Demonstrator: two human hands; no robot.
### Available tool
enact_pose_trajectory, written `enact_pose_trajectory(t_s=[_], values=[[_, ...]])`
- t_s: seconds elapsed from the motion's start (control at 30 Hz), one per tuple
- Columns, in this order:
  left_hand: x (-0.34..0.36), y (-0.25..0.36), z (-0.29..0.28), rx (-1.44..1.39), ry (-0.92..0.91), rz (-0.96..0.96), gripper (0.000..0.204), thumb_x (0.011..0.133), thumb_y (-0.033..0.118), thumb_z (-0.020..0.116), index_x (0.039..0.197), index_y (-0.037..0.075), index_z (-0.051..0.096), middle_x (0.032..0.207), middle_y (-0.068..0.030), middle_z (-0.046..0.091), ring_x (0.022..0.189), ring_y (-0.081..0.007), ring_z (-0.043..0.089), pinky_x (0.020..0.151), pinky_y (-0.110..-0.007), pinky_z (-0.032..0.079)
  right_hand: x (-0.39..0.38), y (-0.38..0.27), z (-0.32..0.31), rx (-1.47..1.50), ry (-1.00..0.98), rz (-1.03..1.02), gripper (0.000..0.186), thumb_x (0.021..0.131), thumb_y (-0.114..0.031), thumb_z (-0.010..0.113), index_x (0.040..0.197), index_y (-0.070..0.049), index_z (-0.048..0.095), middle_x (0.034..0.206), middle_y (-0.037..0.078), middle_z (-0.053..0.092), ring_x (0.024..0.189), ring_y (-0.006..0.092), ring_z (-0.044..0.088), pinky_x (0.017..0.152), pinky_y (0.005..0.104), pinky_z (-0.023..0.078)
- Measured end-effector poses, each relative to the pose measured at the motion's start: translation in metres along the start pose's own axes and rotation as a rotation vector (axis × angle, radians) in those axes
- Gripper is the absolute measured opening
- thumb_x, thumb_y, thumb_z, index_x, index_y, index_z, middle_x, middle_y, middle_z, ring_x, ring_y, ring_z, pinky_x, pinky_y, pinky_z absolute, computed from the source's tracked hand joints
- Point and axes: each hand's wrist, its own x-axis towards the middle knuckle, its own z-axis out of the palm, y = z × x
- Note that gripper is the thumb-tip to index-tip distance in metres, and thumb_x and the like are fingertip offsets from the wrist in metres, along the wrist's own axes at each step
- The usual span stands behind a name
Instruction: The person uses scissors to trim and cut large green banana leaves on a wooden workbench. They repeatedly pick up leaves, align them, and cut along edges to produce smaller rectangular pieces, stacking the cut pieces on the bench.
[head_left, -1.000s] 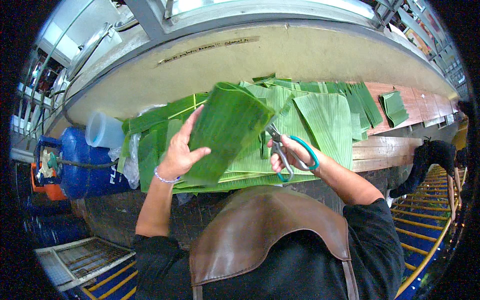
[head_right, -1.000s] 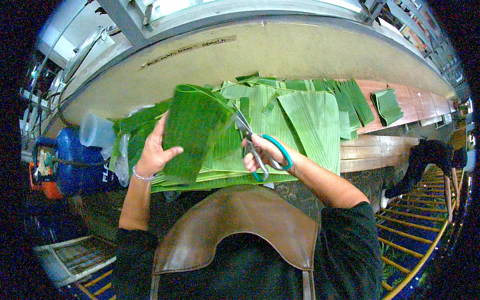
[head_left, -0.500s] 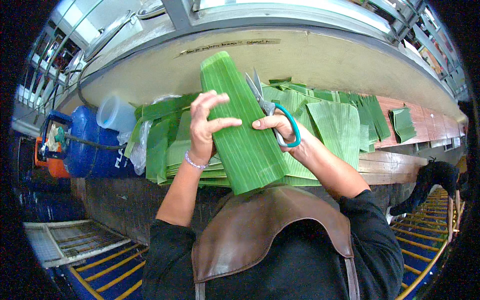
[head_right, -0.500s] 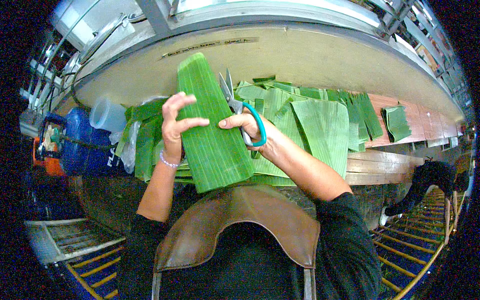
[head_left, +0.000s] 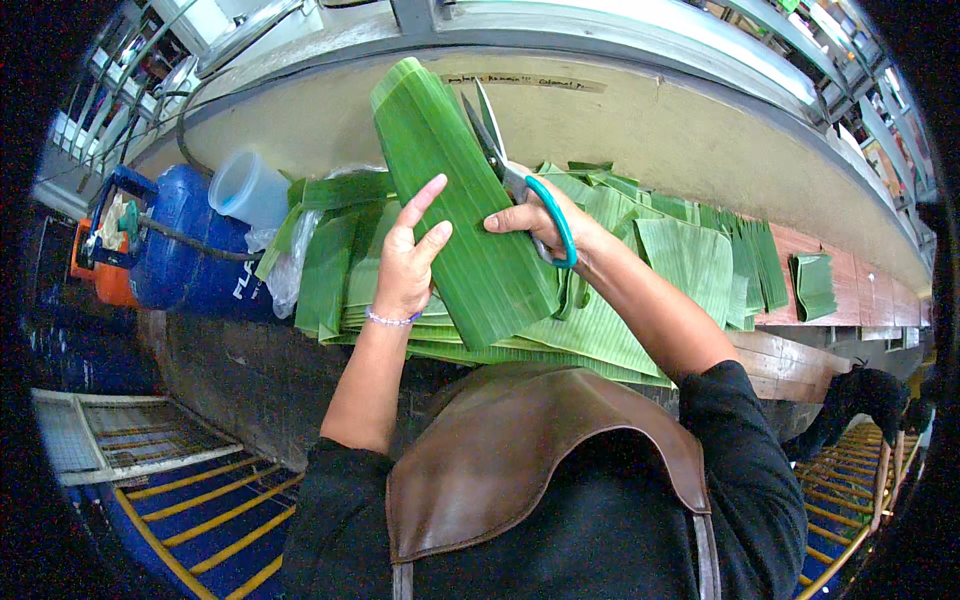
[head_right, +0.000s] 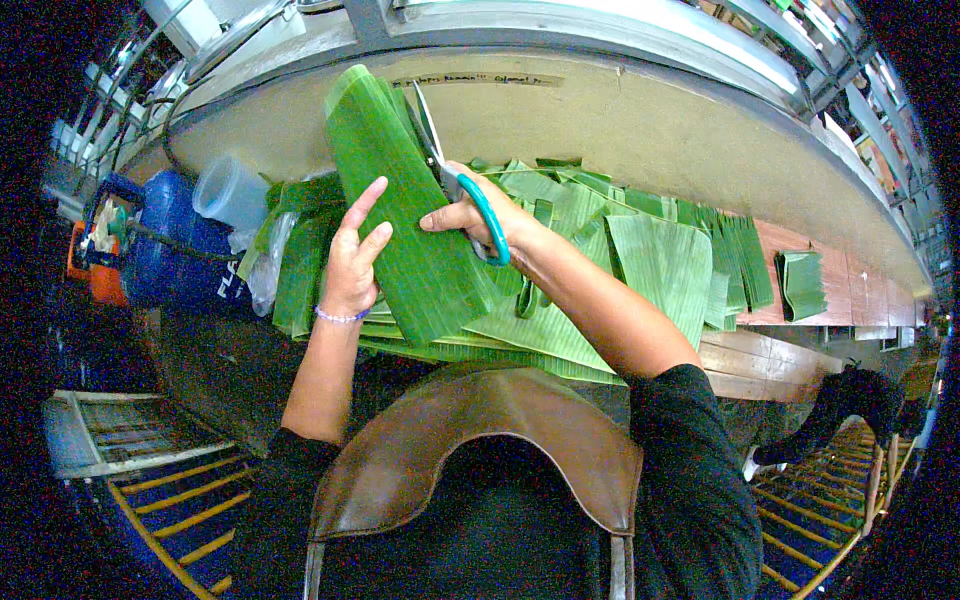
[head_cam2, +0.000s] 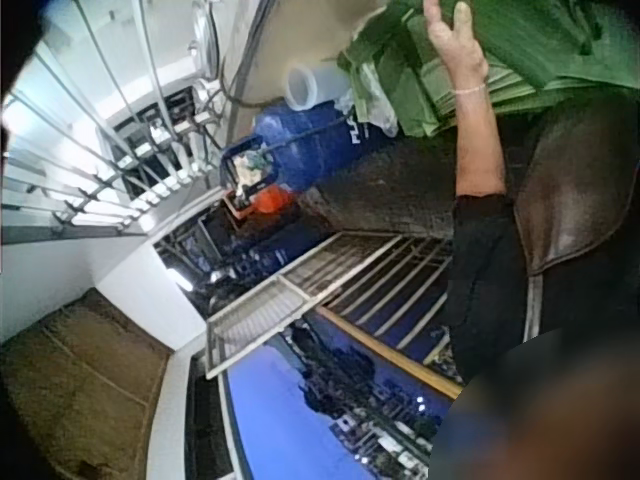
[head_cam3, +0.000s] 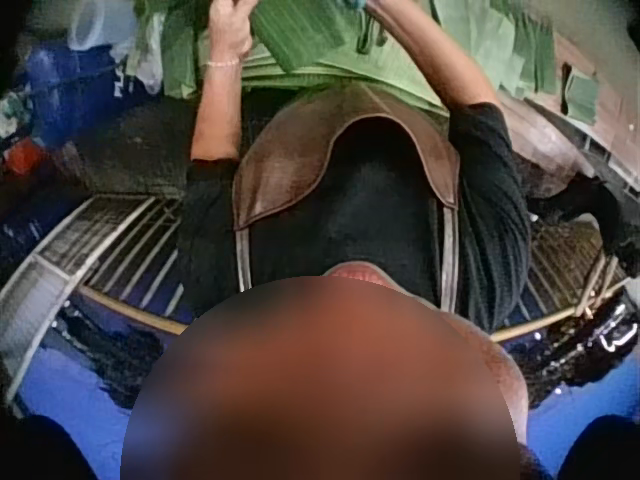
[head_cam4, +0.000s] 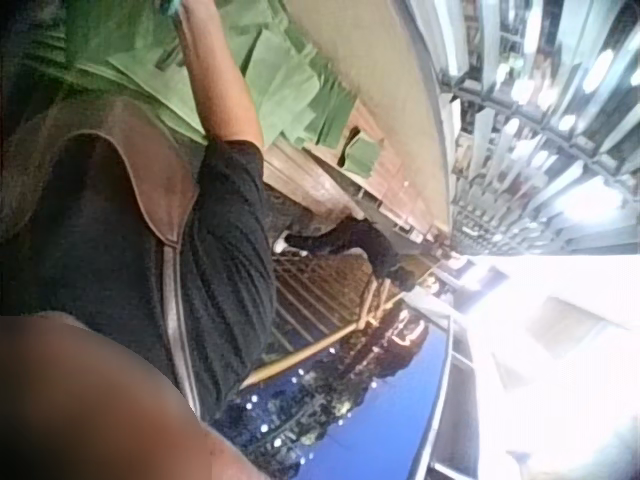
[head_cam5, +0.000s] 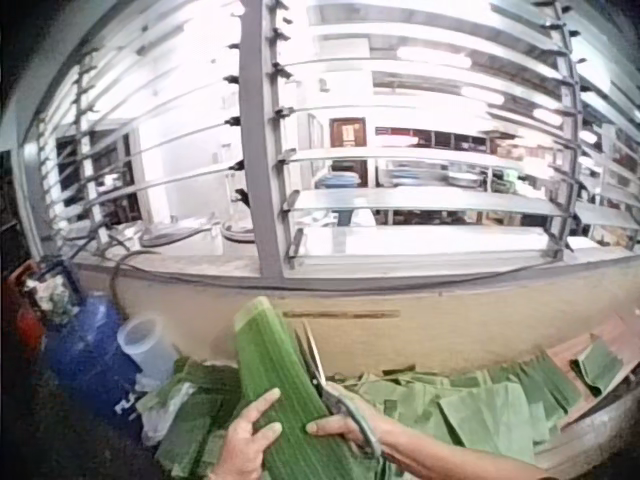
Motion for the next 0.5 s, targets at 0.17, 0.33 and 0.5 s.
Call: enact_pose_trajectory(t_s=[0.17, 0.33, 0.5], values=[[0.001, 0.001, -0.004, 0.083, 0.039, 0.041, 0.057, 0.085, 0.001, 0.061, 0.139, 0.005, 0.043, 0.137, -0.0103, 0.046, 0.122, -0.0190, 0.046, 0.105, -0.033, 0.035, 0.003, 0.009, -0.001, -0.012, -0.015, 0.064, 0.071, 0.071, -0.005, 0.074, 0.135, 0.000, 0.042, 0.121, 0.011, 0.058, 0.107, 0.0203, 0.057, 0.092, 0.0333, 0.048], [0.008, 0.008, -0.016, 0.002, 0.081, 0.021, 0.061, 0.084, -0.004, 0.061, 0.141, 0.005, 0.041, 0.136, -0.0103, 0.046, 0.119, -0.0193, 0.049, 0.102, -0.032, 0.040, -0.009, 0.011, -0.005, -0.253, 0.035, 0.088, 0.069, 0.073, -0.016, 0.076, 0.132, -0.001, 0.044, 0.120, 0.009, 0.056, 0.107, 0.0179, 0.054, 0.083, 0.0307, 0.048], [0.015, 0.016, -0.043, -0.098, 0.114, 0.011, 0.065, 0.084, -0.002, 0.062, 0.143, 0.006, 0.036, 0.136, -0.0119, 0.047, 0.118, -0.0220, 0.050, 0.101, -0.035, 0.042, -0.054, 0.011, -0.021, -0.175, -0.036, 0.203, 0.053, 0.087, -0.034, 0.066, 0.125, -0.004, 0.046, 0.084, 0.005, 0.059, 0.073, 0.0129, 0.059, 0.065, 0.0265, 0.047]])
